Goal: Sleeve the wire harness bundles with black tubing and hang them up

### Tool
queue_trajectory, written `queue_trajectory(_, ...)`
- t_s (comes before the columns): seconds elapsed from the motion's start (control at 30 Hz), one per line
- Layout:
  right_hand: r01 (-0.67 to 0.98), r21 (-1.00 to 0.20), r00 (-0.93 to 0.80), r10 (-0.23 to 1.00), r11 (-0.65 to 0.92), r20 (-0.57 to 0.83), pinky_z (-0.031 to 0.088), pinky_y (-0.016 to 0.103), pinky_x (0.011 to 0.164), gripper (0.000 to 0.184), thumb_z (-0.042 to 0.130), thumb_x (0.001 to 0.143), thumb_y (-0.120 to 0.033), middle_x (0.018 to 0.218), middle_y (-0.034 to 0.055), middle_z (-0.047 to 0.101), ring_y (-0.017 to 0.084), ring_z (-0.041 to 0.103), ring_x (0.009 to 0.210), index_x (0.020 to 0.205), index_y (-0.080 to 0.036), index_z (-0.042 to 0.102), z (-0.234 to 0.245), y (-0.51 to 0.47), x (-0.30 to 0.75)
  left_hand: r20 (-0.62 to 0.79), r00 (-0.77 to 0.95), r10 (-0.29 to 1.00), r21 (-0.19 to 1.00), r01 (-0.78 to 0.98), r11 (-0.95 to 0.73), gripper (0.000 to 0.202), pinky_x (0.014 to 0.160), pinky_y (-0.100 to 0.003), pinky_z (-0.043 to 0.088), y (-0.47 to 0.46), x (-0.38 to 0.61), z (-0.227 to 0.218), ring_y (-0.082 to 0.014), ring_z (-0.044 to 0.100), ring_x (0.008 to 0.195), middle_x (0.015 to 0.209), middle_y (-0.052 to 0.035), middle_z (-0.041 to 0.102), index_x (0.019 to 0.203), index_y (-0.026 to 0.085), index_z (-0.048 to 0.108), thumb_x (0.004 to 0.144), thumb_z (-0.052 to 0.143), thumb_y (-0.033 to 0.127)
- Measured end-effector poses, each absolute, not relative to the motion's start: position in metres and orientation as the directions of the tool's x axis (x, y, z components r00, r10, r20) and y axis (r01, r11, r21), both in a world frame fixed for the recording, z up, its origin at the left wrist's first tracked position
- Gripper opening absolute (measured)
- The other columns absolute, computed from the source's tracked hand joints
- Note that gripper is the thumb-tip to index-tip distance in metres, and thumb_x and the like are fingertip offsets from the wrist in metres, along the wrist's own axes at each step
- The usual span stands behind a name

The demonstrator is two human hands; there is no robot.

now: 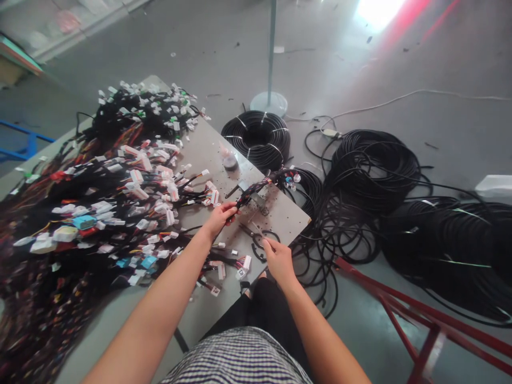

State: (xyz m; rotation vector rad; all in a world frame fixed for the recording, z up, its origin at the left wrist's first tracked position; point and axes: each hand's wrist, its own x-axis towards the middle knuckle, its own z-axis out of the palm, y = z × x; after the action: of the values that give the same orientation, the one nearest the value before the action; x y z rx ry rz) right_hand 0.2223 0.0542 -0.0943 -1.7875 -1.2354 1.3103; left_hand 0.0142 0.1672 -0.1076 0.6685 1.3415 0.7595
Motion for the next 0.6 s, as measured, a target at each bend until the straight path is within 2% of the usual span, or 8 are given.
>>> queue_trajectory(0.13, 0.393, -0.853, 0.071, 0.937, -0.342, -0.342, 0.044, 0.026, 0.06, 0.05, 0.046, 0.083, -0.055, 0.067, 0.0038, 0.064, 0.019, 0.058, 0.065, 0.087, -0.015, 0.075, -0.093, 0.063, 0.213, -0.593, 0.073, 0.802, 0.796, -0.096, 0.598, 0.041, 0.039, -0.018, 0.025, 0.166, 0.015, -0.11, -0.006, 0.046, 0.046, 0.077, -0.0047, 0.069, 0.104, 0.01, 0.063, 0.07, 0.071, 0.031)
queue_trajectory(0.23, 0.375, -0.877, -0.033, 0.941, -0.3, -0.336, 0.038, 0.023, 0.055, 0.05, 0.049, 0.081, -0.06, 0.055, 0.0016, 0.052, 0.014, 0.049, 0.058, 0.069, -0.015, 0.068, -0.091, 0.09, 0.205, -0.578, 0.082, 0.812, 0.807, -0.092, 0.584, 0.04, 0.04, -0.018, 0.025, 0.165, 0.014, -0.112, -0.0067, 0.047, 0.047, 0.078, -0.0055, 0.069, 0.103, 0.009, 0.064, 0.07, 0.07, 0.031)
queue_trajectory(0.27, 0.329, -0.876, -0.06, 0.918, -0.353, -0.392, 0.035, 0.022, 0.052, 0.052, 0.049, 0.081, -0.062, 0.051, 0.0008, 0.047, 0.013, 0.045, 0.054, 0.065, -0.015, 0.064, -0.089, 0.1, 0.202, -0.574, 0.084, 0.815, 0.81, -0.091, 0.58, 0.04, 0.041, -0.018, 0.026, 0.165, 0.013, -0.112, -0.0069, 0.047, 0.048, 0.079, -0.0057, 0.069, 0.103, 0.009, 0.064, 0.07, 0.07, 0.031)
queue_trajectory(0.33, 0.167, -0.802, -0.104, 0.798, -0.574, -0.593, 0.026, 0.021, 0.043, 0.056, 0.047, 0.082, -0.066, 0.047, -0.0015, 0.039, 0.009, 0.034, 0.045, 0.067, -0.014, 0.061, -0.084, 0.121, 0.195, -0.566, 0.091, 0.819, 0.814, -0.089, 0.573, 0.041, 0.041, -0.019, 0.026, 0.165, 0.013, -0.111, -0.007, 0.047, 0.048, 0.08, -0.0055, 0.069, 0.102, 0.01, 0.065, 0.069, 0.071, 0.033)
queue_trajectory(0.43, -0.128, -0.525, -0.201, 0.541, -0.841, -0.817, 0.011, 0.018, 0.036, 0.052, 0.041, 0.088, -0.063, 0.052, -0.0033, 0.043, 0.005, 0.02, 0.037, 0.084, -0.015, 0.058, -0.075, 0.144, 0.182, -0.537, 0.1, 0.838, 0.837, -0.061, 0.544, 0.038, 0.041, -0.02, 0.025, 0.165, 0.014, -0.11, -0.0077, 0.044, 0.046, 0.064, -0.0017, 0.062, 0.089, 0.011, 0.068, 0.071, 0.069, 0.044)
queue_trajectory(0.47, -0.205, -0.456, -0.217, 0.495, -0.866, -0.841, 0.01, 0.016, 0.035, 0.047, 0.041, 0.09, -0.061, 0.056, -0.0025, 0.047, 0.004, 0.021, 0.037, 0.087, -0.015, 0.056, -0.073, 0.149, 0.177, -0.523, 0.079, 0.849, 0.849, -0.034, 0.527, 0.039, 0.04, -0.021, 0.024, 0.165, 0.015, -0.11, -0.0079, 0.041, 0.044, 0.055, -0.0001, 0.057, 0.08, 0.011, 0.067, 0.073, 0.067, 0.049)
queue_trajectory(0.53, -0.323, -0.38, -0.171, 0.448, -0.867, -0.877, 0.014, 0.015, 0.034, 0.037, 0.044, 0.091, -0.054, 0.064, -0.0001, 0.054, 0.005, 0.035, 0.039, 0.088, -0.017, 0.051, -0.07, 0.155, 0.169, -0.5, 0.018, 0.866, 0.866, 0.028, 0.5, 0.048, 0.041, -0.022, 0.024, 0.164, 0.019, -0.112, -0.0081, 0.037, 0.042, 0.045, 0.0021, 0.046, 0.065, 0.012, 0.063, 0.076, 0.06, 0.059)
queue_trajectory(0.6, -0.425, -0.397, -0.029, 0.45, -0.813, -0.892, 0.023, 0.015, 0.034, 0.026, 0.05, 0.088, -0.044, 0.071, 0.001, 0.058, 0.008, 0.049, 0.047, 0.089, -0.018, 0.05, -0.07, 0.156, 0.162, -0.489, -0.033, 0.872, 0.87, 0.053, 0.49, 0.055, 0.042, -0.022, 0.024, 0.162, 0.023, -0.116, -0.0081, 0.036, 0.042, 0.043, 0.0028, 0.042, 0.059, 0.014, 0.059, 0.078, 0.055, 0.065)
